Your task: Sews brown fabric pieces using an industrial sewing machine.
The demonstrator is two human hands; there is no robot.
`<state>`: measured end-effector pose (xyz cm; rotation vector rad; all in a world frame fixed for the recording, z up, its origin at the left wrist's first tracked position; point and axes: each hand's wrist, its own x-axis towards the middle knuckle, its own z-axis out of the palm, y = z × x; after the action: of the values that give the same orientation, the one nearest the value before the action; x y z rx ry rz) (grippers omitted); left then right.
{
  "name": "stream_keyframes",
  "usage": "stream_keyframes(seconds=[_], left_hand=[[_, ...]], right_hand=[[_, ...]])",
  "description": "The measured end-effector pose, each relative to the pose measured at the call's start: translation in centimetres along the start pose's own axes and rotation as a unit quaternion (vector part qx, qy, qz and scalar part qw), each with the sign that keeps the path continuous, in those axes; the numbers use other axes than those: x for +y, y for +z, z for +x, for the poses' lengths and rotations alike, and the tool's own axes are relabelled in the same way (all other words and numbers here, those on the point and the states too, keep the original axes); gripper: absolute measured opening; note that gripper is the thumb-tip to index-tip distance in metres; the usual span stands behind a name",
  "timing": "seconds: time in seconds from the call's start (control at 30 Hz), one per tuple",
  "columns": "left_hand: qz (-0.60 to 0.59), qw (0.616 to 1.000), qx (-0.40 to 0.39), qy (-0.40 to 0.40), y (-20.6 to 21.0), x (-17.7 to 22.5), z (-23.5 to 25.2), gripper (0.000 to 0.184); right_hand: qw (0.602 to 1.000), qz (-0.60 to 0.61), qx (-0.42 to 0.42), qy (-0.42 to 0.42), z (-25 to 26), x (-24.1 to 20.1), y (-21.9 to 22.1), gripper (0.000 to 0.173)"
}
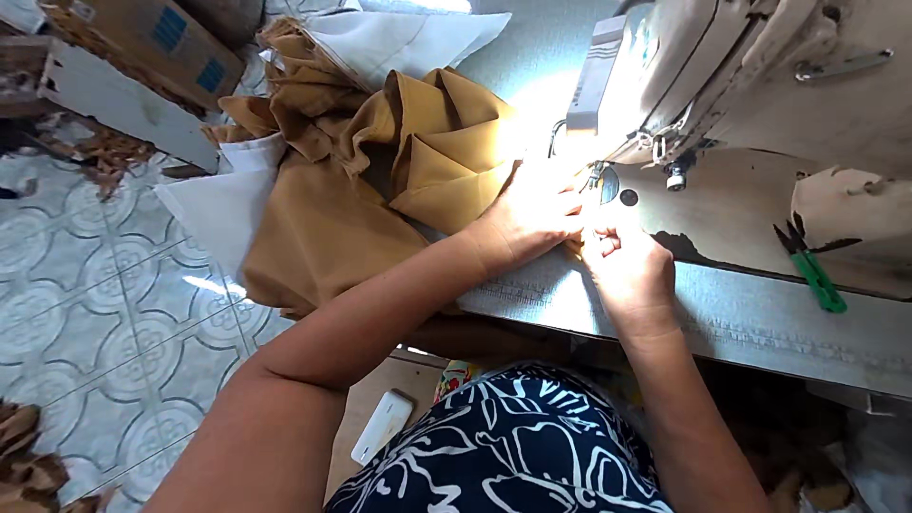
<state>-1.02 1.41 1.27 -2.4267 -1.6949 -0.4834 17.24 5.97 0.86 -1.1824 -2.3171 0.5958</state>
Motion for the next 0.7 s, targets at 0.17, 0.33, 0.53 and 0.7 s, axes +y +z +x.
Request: stream_keyframes(seconds=[0.17,0.33,0.53,0.7], left_hand=[[-0.013,1.0,-0.01,-0.008,0.1,0.0,0.2,0.023],[-0.017,1.0,0.0,-0.026,0.2,0.3,0.2,0.022],[-0.013,0.999,0.026,-0.046,-0.2,1.2,0.2,0.02],[0.017,0.999,0.007,-0.036,0.2,1.2,0.1,0.024]], right_hand=[[1.0,-0.026,-0.004,0.011,0.1,-0.4,0.0,0.012],[0.999,-0.03,0.028,-0.015,0.5,-0.1,0.5,0.016],[0.998,-0.059,0.002,-0.033,0.9,0.0,0.5,0.012],[0.999,-0.049,0.018,-0.015,0.7,0.0,0.3,0.011]])
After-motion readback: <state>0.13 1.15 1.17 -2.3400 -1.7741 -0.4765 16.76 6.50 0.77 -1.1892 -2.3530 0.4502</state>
